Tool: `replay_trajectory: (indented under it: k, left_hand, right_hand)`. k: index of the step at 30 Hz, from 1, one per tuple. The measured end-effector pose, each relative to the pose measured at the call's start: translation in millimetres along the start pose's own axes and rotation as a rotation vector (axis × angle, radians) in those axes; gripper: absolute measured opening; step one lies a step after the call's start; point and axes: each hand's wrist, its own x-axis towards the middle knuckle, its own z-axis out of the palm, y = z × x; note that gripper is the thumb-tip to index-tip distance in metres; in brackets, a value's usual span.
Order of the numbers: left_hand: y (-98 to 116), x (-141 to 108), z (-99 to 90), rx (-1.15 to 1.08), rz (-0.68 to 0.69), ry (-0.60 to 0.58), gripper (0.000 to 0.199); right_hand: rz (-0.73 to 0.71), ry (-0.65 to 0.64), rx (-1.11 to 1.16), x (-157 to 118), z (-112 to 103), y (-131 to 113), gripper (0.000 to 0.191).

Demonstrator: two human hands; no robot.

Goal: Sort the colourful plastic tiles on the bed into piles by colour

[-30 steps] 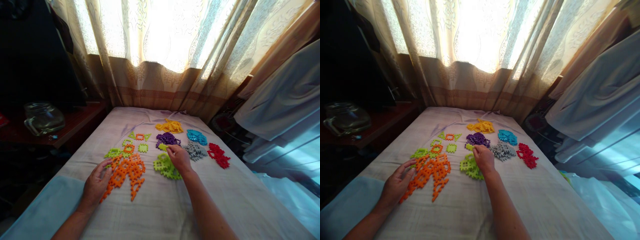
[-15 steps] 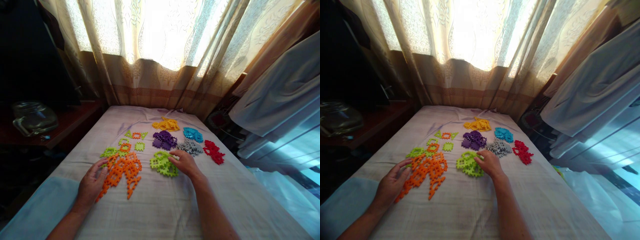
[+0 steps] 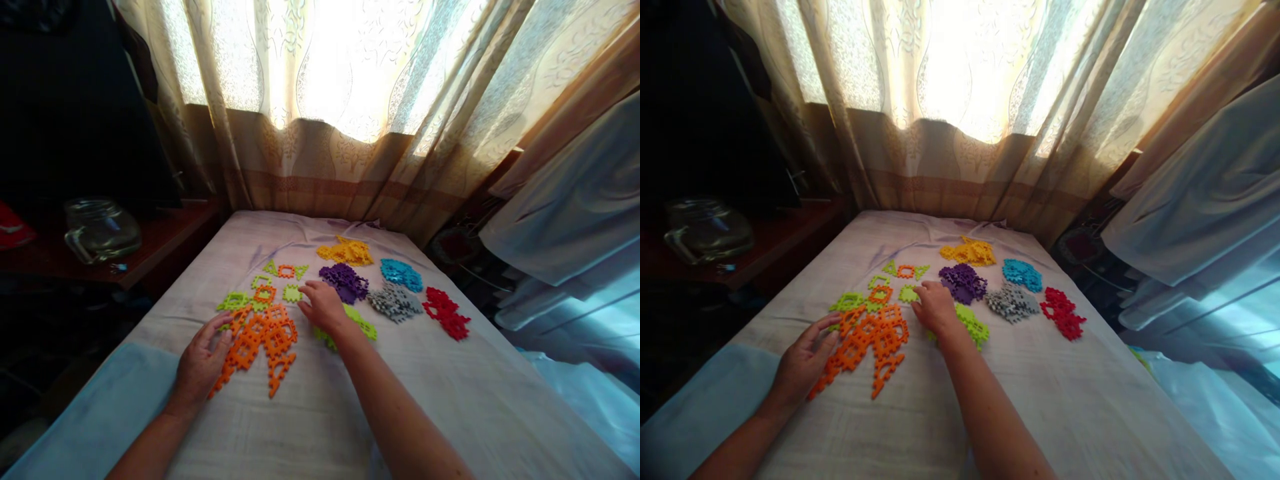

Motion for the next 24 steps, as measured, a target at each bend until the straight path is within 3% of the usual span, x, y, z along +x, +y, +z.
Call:
replay_trajectory:
  k: [5,13,16,19,24]
  left_hand:
    - [0,0,-0.4,0.011,-0.014,-0.016,0.040]
    - [1,1,-1.4,0.047,0.019,-0.017,0.040]
    - [3,1,-1.7,0.051,0.020,-0.017,0.041]
    - [3,1,-1.4,0.047,0.011,-0.008,0.042]
    - [5,1,-1.2,0.050,-0.010,-0.015,0.045]
  right_hand:
    - [-0.010,-0.087,-0.122,18,11,-21,0.037]
    - [0.002,-0.054,-0.143,5,7,-25,0.029]
    - [0.147,0.024,-0.060,-7,-5,-11,0.032]
    - [0.303,0.201,0.158,-27,-13,14,0.031]
    - [0.377,0.369,0.479,-69,-7,68,0.035]
